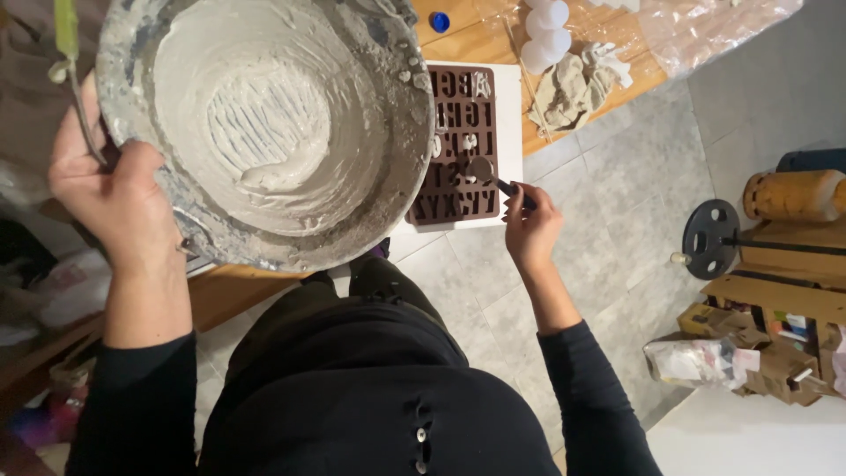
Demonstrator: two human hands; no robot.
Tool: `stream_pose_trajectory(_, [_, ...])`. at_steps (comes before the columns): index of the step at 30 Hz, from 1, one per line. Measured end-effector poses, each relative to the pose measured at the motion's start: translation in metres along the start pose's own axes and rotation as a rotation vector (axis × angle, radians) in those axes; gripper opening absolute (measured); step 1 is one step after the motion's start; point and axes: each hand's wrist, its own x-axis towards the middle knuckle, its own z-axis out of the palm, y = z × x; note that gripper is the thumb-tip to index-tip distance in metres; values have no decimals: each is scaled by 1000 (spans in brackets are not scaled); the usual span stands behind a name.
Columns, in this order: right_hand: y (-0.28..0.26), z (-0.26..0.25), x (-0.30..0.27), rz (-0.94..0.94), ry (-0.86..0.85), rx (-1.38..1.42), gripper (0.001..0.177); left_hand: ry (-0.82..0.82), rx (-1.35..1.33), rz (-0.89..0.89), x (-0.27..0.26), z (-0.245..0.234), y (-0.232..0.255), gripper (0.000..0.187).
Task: Mixing craft paste and carefully filling alphabet molds using a spoon and a stick.
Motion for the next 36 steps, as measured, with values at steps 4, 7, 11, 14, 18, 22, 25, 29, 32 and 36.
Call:
stream_pose_trajectory(4, [-1, 2, -6, -69, 23, 11, 15, 13, -14, -12, 0, 2, 3, 59])
stream_pose_trajectory(7, [-1, 3, -10, -72, 10, 11, 15, 26, -6, -16, -1, 0, 3, 58])
stream_pose_trajectory(11, [-3, 3, -10, -77, 20, 13, 14, 31, -38, -10, 0, -2, 0, 59])
stream_pose_trajectory(14, [2, 4, -12, -64, 37, 30, 15, 34, -48, -17, 3, -1, -3, 59])
stream_pose_trajectory(18, [22, 2, -21, 85, 77, 156, 18, 25, -64, -14, 1, -5, -6, 58])
stream_pose_trajectory(22, [72, -4, -26, 274, 217, 545, 22, 31, -62, -26, 5, -1, 3, 58])
stream_pose_trajectory(25, [121, -7, -39, 542, 359, 961, 23, 39, -41, -51, 11, 1, 3, 59])
stream_pose_trajectory(29, [160, -17, -60, 908, 408, 1433, 17, 51, -56, -66, 15, -7, -7, 59])
stream_pose_trajectory(32, [135, -21, -59, 973, 316, 1641, 18, 26, -83, -51, 22, -16, -20, 60])
stream_pose_trajectory(36, [33, -19, -37, 726, 270, 1576, 19, -13, -124, -49, 32, -31, -39, 64])
